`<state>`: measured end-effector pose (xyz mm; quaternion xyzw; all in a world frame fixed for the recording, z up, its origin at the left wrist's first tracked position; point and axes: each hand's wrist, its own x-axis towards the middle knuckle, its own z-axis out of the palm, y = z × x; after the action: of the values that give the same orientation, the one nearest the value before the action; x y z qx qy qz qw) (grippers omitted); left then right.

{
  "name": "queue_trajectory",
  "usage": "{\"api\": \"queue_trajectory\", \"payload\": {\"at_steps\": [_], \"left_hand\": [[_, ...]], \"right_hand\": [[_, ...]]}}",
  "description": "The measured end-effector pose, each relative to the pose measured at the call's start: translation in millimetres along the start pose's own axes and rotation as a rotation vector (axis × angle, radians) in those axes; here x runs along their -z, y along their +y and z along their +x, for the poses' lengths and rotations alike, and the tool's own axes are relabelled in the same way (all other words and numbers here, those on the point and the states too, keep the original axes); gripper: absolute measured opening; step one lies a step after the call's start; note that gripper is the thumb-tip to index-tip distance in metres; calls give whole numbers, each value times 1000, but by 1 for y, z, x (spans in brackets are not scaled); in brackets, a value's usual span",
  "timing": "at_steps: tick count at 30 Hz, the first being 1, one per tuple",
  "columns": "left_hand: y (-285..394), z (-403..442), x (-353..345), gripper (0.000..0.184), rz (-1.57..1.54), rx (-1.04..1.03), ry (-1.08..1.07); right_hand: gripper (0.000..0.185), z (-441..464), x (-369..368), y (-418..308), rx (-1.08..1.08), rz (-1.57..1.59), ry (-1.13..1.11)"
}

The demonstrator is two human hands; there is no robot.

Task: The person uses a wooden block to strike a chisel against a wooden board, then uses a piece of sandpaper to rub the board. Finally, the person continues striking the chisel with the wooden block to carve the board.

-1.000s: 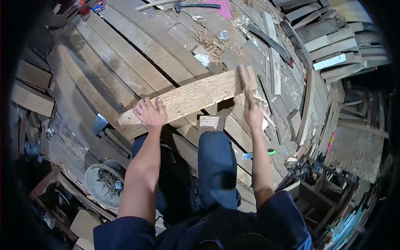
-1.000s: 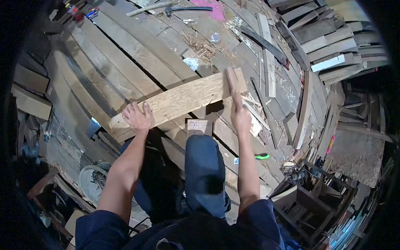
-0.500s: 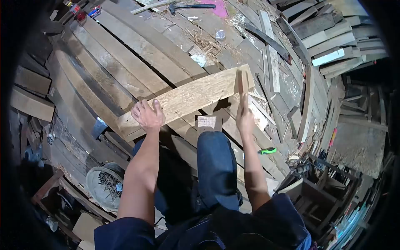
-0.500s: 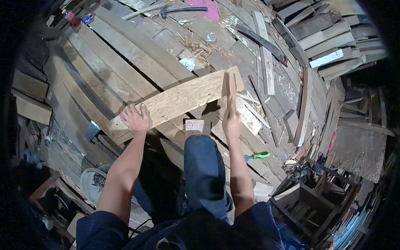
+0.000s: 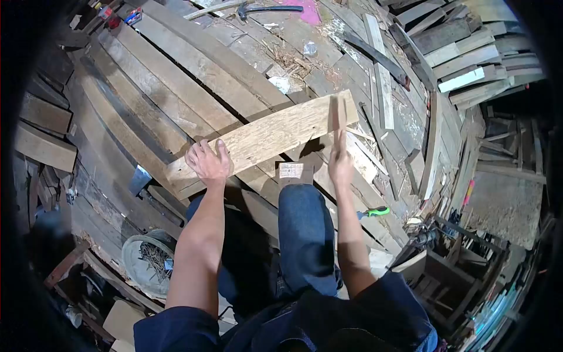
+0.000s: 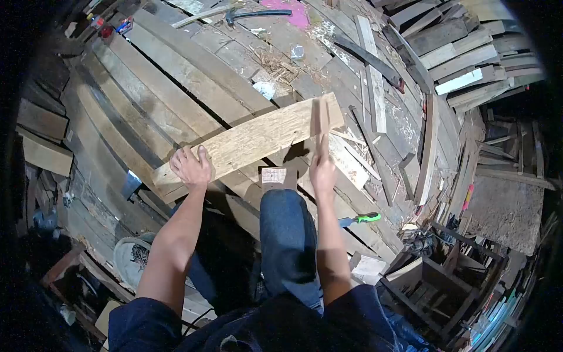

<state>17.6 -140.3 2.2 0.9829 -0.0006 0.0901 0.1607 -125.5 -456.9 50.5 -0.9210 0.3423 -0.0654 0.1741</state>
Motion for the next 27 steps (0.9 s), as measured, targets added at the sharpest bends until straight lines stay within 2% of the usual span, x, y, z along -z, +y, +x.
{"api": "queue_trajectory", "payload": {"at_steps": [1,2,3,5,9,11,13,16,22,23,27], "left_hand": [[0,-1,0,48,-6,-3,0],[2,1,6,47,-4,28,-82],[2,1,5,47,-7,29,-79],[2,0,4,48,-12,36,-75],[0,0,0,48,8,14,-42],[1,-1,0,49,3,22,-54],[1,1,2,49,15,32,-78],[0,0,2,50,14,26,-57],[3,0,2,49,6,30,-56],[2,-2,1,49,15,26,-51],[4,-1,2,48,6,25,-43]], "right_hand": [[67,16,4,5,-16,8,-27],[65,38,-4,17,36,19,53],[64,58,1,12,-49,-20,54],[62,91,-11,19,27,-32,184],[58,51,4,1,-29,36,103],[63,4,1,7,53,45,90],[66,-34,1,0,22,7,57],[65,-22,3,-2,-42,-13,11],[62,85,-21,-9,-52,-49,56],[62,85,-24,-6,-38,-83,94],[65,25,5,-12,-48,18,-56]]}}
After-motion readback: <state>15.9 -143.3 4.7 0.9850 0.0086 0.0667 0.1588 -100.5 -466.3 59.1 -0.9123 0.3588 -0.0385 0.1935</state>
